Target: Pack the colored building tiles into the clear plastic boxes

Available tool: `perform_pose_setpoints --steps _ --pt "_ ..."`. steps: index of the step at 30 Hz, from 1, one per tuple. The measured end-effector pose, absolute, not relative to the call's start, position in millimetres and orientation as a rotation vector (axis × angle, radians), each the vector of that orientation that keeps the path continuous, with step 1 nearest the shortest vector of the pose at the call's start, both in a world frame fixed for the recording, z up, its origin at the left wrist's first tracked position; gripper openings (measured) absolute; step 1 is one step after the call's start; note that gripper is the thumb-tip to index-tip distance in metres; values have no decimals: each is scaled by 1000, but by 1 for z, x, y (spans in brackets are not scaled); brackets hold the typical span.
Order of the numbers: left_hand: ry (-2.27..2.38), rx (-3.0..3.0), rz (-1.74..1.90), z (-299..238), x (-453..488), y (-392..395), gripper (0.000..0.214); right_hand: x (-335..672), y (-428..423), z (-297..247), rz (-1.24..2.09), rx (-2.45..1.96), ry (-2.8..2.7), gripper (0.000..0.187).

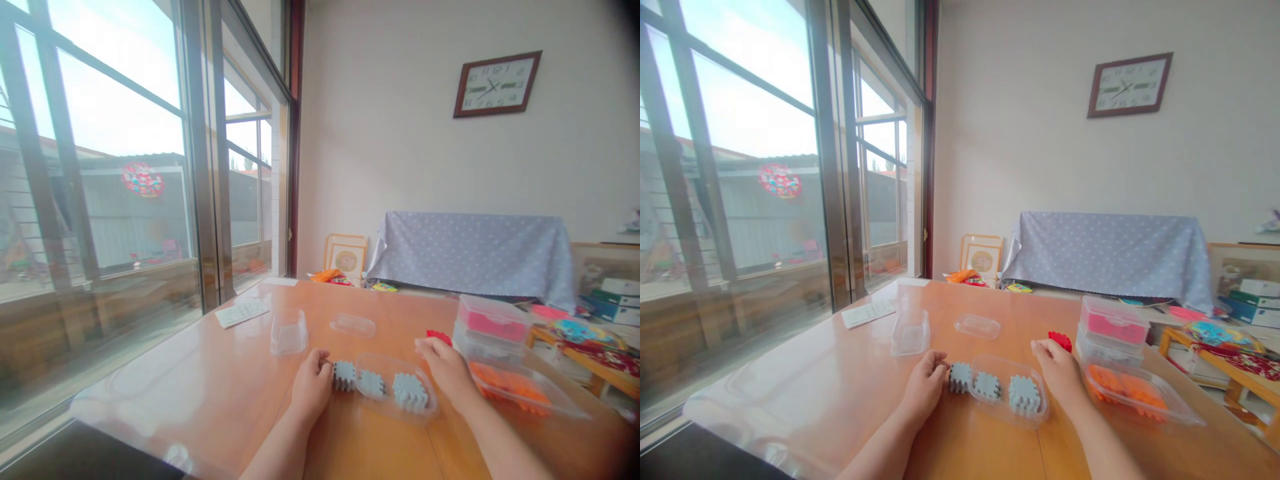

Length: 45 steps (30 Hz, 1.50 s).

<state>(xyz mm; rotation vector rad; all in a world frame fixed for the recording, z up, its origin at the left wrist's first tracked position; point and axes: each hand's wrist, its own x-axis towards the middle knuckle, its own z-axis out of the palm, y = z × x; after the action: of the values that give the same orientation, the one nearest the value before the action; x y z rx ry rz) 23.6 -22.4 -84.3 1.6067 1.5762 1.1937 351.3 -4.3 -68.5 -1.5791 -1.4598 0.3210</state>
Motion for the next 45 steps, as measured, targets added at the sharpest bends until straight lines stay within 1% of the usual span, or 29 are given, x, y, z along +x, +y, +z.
perform_pose_setpoints --steps 6,9,12,17,21,24,28,31,33,39,45 --pt "1612 1610 1199 -85 27 -25 26 351 -7 -85 499 -1560 -1387 50" --pt "1616 1603 1199 -89 29 -25 26 349 -10 -85 639 -1546 -1425 49" --pt "1584 1576 1222 -95 30 -21 28 347 -11 -86 787 -1440 -1520 49" --pt "1458 1537 1372 -101 29 -12 28 343 -10 -91 917 -1357 -1585 42" --pt "1378 1560 1380 -86 26 -12 31 341 -10 -90 1008 -1332 -1568 37" --pt "1355 1755 1228 -64 20 -15 40 339 -10 -87 1033 -1334 -1545 34" --pt "1330 2110 823 -36 16 -16 64 337 -11 -83 1021 -1324 -1543 32" --pt "1333 2276 594 -24 20 -14 77 336 -11 -83 998 -1317 -1545 29" --pt "1349 2341 497 -21 25 -12 81 336 -10 -84 997 -1315 -1540 28" --pt "1392 2378 379 -27 31 -3 79 337 -9 -86 969 -1274 -1558 27" --pt "1347 2329 509 -33 18 5 70 336 -11 -83 957 -1284 -1560 28"
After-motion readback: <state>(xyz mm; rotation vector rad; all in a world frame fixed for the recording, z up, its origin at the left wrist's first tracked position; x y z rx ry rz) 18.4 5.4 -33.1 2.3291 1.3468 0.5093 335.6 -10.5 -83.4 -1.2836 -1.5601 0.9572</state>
